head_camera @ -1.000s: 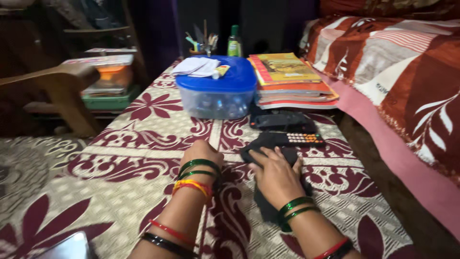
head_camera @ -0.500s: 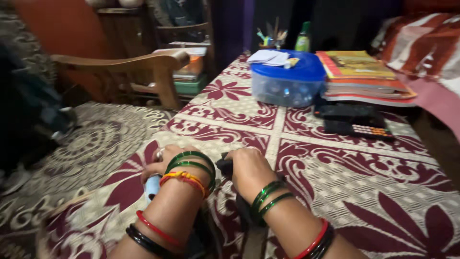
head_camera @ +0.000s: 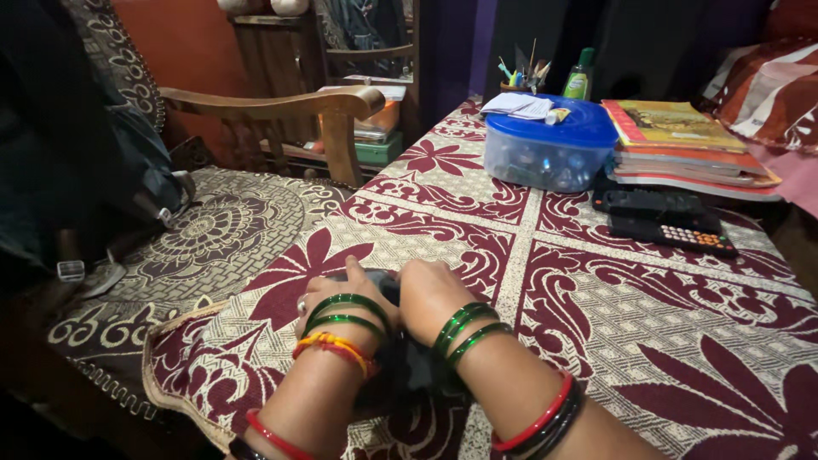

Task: The person wipes a table, a chair, and a bed using a dark cloth. The person moves a plastic container and a remote control to access the table surface, then wipes the chair armrest and backrest, and finally wipes the bedsheet.

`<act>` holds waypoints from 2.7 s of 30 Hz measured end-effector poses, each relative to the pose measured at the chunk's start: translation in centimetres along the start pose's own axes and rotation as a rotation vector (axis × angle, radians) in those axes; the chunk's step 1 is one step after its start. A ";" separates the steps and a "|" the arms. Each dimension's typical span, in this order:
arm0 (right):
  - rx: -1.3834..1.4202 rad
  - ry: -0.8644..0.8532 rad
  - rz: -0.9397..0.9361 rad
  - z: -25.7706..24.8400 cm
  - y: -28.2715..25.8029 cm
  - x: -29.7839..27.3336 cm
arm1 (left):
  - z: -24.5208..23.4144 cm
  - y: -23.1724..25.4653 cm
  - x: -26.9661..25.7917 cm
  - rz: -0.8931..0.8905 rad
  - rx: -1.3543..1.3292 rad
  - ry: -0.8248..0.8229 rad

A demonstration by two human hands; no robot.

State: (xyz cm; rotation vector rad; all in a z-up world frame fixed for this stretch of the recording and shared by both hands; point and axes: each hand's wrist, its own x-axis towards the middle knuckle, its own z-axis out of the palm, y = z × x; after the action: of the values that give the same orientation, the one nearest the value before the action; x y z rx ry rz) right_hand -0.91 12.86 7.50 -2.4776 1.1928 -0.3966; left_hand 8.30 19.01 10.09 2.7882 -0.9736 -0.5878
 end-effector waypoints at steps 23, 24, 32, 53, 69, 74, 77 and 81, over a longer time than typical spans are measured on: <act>0.469 0.293 -0.140 -7.2 11.4 0.3 | 12.5 15.2 12.9 0.721 -1.734 -0.696; 0.453 0.289 -0.208 -7.0 11.0 0.0 | 12.7 15.6 12.9 0.854 -1.735 -0.639; 0.399 0.424 -0.038 -8.7 15.5 2.7 | 9.8 18.1 7.8 0.399 -1.636 -0.948; 0.588 0.401 0.234 -8.7 19.8 1.9 | 8.9 18.2 7.6 0.313 -1.605 -0.938; 0.112 0.491 0.019 -8.3 16.7 2.8 | 9.6 19.3 4.0 0.300 -1.797 -1.039; 0.092 0.452 -0.050 -6.1 15.3 1.1 | 11.6 19.9 8.4 0.430 -1.748 -0.978; 0.076 0.456 -0.087 -7.0 15.4 2.3 | 12.3 20.6 8.3 0.507 -1.739 -0.903; -0.022 0.526 0.027 -9.3 18.2 4.0 | 11.8 21.7 4.8 0.390 -1.857 -0.941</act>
State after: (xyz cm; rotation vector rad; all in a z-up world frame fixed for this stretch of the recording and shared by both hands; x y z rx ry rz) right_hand -14.70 -2.68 8.26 -2.4465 1.4186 -1.0816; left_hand -5.40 -0.93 3.09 0.6268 -0.4162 -1.5697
